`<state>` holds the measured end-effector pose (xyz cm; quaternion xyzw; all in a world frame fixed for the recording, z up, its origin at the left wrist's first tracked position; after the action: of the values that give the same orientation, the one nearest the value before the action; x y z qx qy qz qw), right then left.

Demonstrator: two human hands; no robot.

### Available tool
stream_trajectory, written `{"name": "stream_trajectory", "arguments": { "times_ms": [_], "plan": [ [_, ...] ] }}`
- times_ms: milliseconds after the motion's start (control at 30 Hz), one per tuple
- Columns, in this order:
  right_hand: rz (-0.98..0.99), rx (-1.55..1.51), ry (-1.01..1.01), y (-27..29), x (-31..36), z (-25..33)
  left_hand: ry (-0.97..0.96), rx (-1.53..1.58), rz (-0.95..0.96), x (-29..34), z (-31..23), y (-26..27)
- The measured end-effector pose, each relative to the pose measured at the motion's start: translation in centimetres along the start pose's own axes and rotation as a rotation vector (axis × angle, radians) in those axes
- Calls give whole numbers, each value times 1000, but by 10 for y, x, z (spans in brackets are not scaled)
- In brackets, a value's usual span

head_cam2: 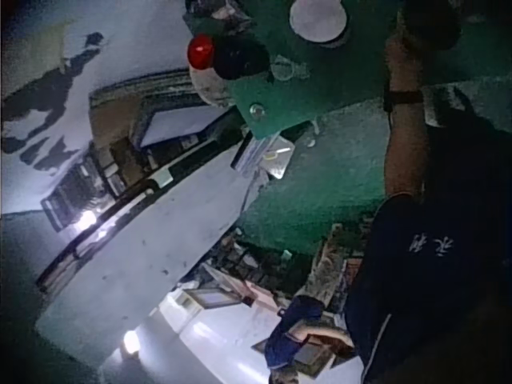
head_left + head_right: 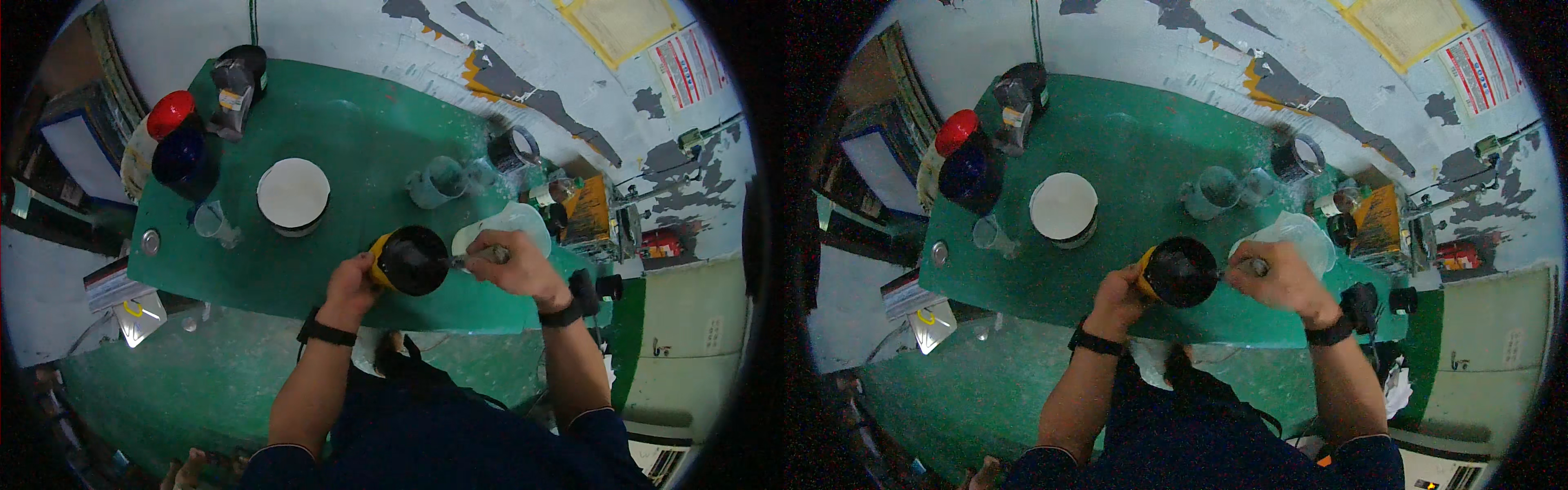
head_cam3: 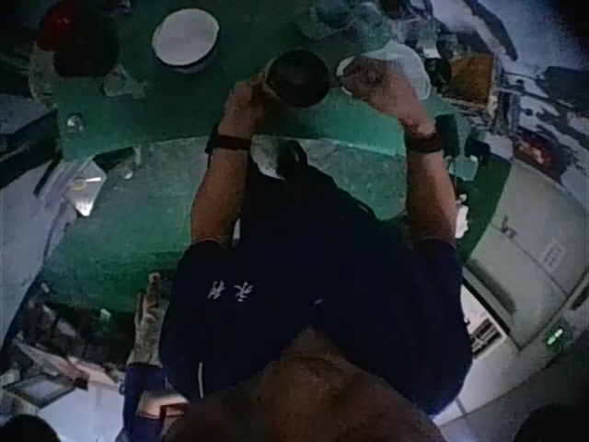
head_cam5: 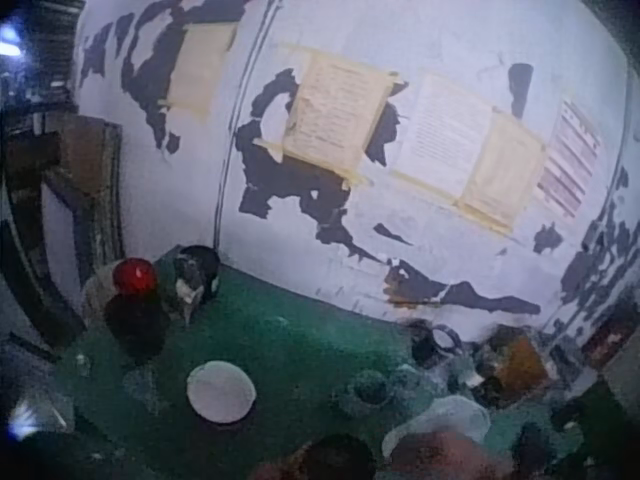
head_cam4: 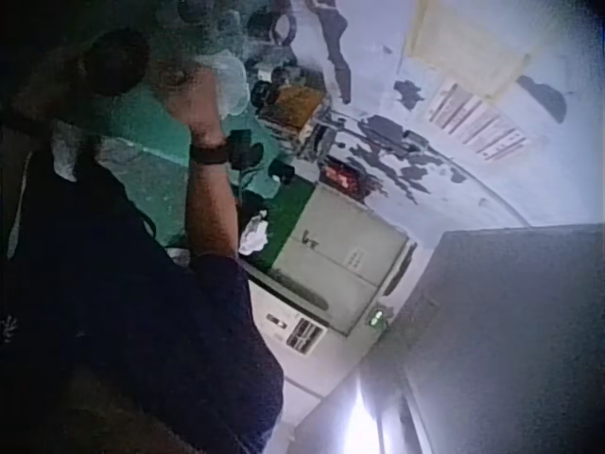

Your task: The recorder mixes black paint from a container into a cup with a liquid, using a brush to stir.

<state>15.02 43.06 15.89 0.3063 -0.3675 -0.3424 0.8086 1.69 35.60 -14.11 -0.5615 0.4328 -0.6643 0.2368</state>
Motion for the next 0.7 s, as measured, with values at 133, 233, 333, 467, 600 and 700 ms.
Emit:
{"name": "stream_trajectory", "arguments": {
  "times_ms": [133,233,333,467,600,700],
  "plan": [
    [12,-193,-143,-20,-1,0,-6,-41,-3,4,-1,-9],
    [-64,-297,-148,-16,-12,-5,8,-14,-31,10,-1,-10],
    [-191,-298,124,3,-25,5,26,-5,44,5,2,-8],
    [-178,56,321,15,-24,22,-13,-8,-14,4,1,-13],
    [-67,-24,30,9,-8,1,-50,-6,-45,5,-3,-13],
    [-24,-224,-179,-12,-1,-8,-48,4,22,6,-3,-17]
  ]
}}
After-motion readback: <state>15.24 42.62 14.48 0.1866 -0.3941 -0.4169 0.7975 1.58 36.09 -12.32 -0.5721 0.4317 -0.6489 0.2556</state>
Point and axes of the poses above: each hand's wrist, its own x-axis away from the middle knuckle, its own y-axis out of the back of the hand, z = x × y, the point moved 10 cm from there along -x, towards the middle knuckle, and after that the axes turned 7 degrees about x, right-handed, at the moved point
